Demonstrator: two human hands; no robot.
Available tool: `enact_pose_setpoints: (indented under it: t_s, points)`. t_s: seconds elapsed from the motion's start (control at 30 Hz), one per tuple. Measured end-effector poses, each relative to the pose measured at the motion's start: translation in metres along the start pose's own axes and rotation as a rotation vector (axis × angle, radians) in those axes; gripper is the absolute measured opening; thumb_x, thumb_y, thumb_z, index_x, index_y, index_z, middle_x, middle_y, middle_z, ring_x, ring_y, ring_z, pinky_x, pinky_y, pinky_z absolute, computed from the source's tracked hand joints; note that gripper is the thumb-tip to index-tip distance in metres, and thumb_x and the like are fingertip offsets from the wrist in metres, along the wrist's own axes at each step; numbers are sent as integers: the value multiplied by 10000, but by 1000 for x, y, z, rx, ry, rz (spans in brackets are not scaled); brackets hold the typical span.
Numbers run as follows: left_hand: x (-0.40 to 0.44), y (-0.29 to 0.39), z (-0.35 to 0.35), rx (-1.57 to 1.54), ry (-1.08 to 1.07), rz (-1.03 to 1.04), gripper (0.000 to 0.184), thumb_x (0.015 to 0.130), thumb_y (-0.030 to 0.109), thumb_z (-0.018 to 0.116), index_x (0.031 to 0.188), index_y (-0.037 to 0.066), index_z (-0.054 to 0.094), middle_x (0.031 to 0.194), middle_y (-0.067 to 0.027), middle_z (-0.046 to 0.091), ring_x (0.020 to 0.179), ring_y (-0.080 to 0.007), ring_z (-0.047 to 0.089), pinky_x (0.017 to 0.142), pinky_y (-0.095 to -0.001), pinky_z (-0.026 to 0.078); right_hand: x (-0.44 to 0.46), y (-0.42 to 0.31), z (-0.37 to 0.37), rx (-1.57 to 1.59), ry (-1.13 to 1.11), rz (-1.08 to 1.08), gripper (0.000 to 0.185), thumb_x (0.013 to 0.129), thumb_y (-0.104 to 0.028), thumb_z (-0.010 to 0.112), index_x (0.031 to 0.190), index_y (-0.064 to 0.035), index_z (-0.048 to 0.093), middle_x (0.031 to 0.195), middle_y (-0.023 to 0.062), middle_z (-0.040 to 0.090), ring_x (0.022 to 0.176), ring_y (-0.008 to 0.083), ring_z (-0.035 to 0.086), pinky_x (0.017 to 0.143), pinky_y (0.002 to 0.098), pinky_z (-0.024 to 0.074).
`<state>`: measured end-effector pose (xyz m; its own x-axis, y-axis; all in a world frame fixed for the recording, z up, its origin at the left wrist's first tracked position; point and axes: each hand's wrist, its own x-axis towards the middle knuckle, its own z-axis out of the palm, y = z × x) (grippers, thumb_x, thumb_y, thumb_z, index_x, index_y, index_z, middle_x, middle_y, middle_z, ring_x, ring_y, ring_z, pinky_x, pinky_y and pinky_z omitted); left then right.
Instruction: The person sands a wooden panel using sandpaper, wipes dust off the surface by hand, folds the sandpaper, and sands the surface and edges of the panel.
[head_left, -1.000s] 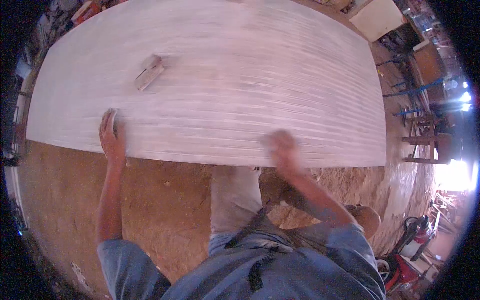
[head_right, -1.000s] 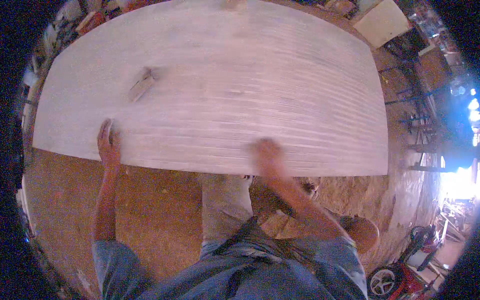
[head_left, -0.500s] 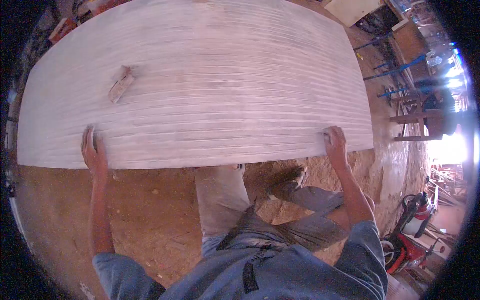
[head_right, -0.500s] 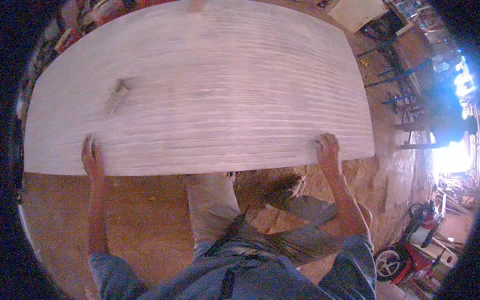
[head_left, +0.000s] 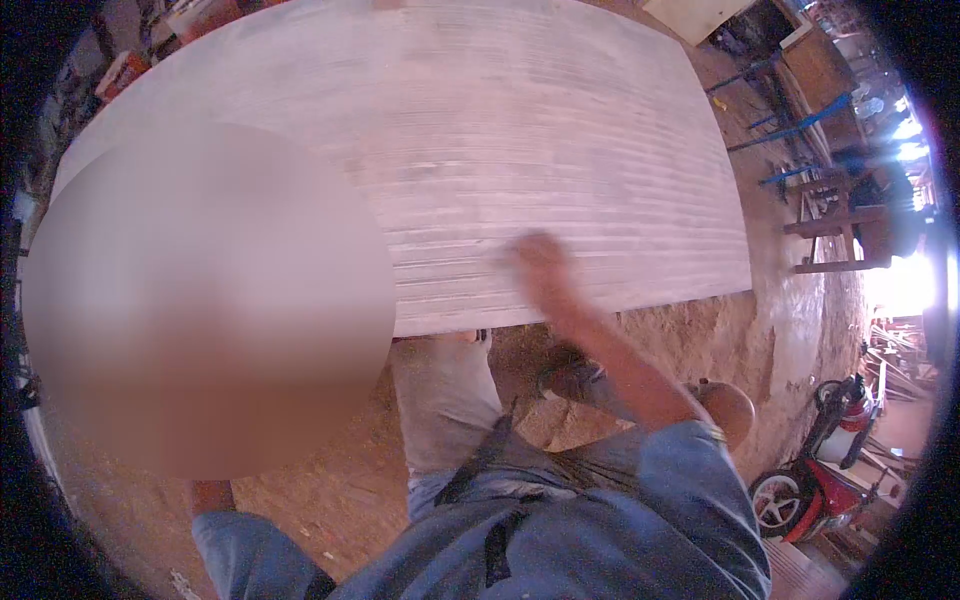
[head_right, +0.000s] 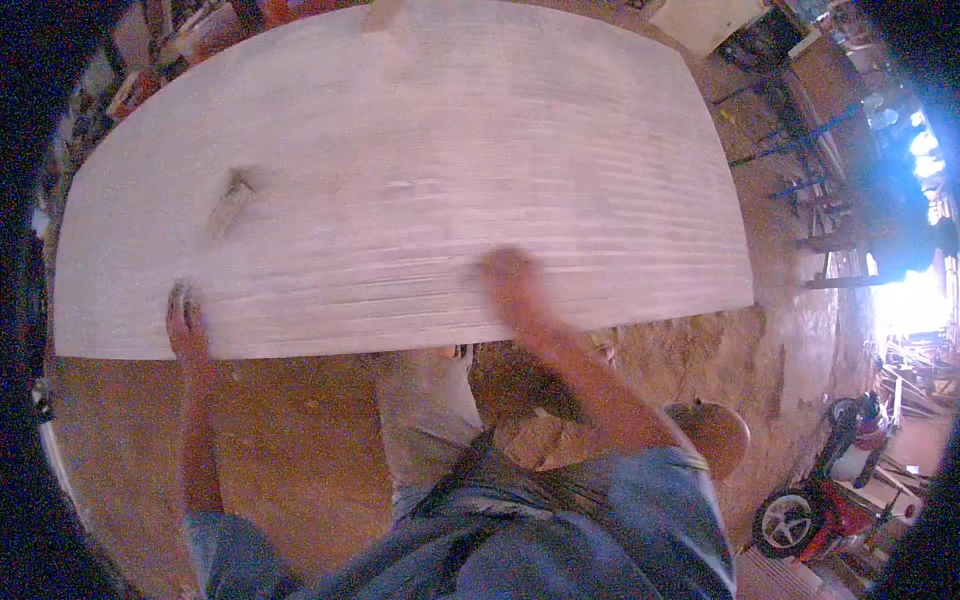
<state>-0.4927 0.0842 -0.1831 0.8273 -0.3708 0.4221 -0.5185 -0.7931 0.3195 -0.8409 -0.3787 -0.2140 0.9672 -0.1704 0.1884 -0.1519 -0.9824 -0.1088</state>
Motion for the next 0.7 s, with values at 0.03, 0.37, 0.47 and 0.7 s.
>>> enact_pose_setpoints:
  t_s: [0.03,0.37,0.47,0.7]
  points:
    - [2,2,-1,31,18,12,355,934,172,507,1247,9,539,1324,-166,507,1260,-319,433,1069,-395,315,-42,55,-12,13,127,67,281,805,-123,549,1046,-165,687,1137,89,595,1123,297,512,1053,487,311]
    - [5,7,-3,39,22,-14,353,931,162,510,1247,7,538,1325,-171,505,1247,-325,446,1063,-402,325,51,-91,-19,113,-14,19,287,828,-76,494,1074,-124,634,1155,111,575,1139,297,506,973,487,375]
    - [1,-9,0,67,26,76,357,933,170,509,1249,5,536,1325,-170,505,1247,-324,446,1062,-403,327,112,-180,-7,362,102,-76,338,844,-85,479,1170,-87,566,1213,116,555,1160,307,499,1002,491,365]
    - [1,5,-5,3,23,18,351,932,168,507,1240,5,545,1327,-163,507,1246,-316,448,1060,-400,328,-4,7,-54,73,-236,339,287,865,-132,507,1122,-16,557,1213,210,536,1179,387,458,1031,509,316]
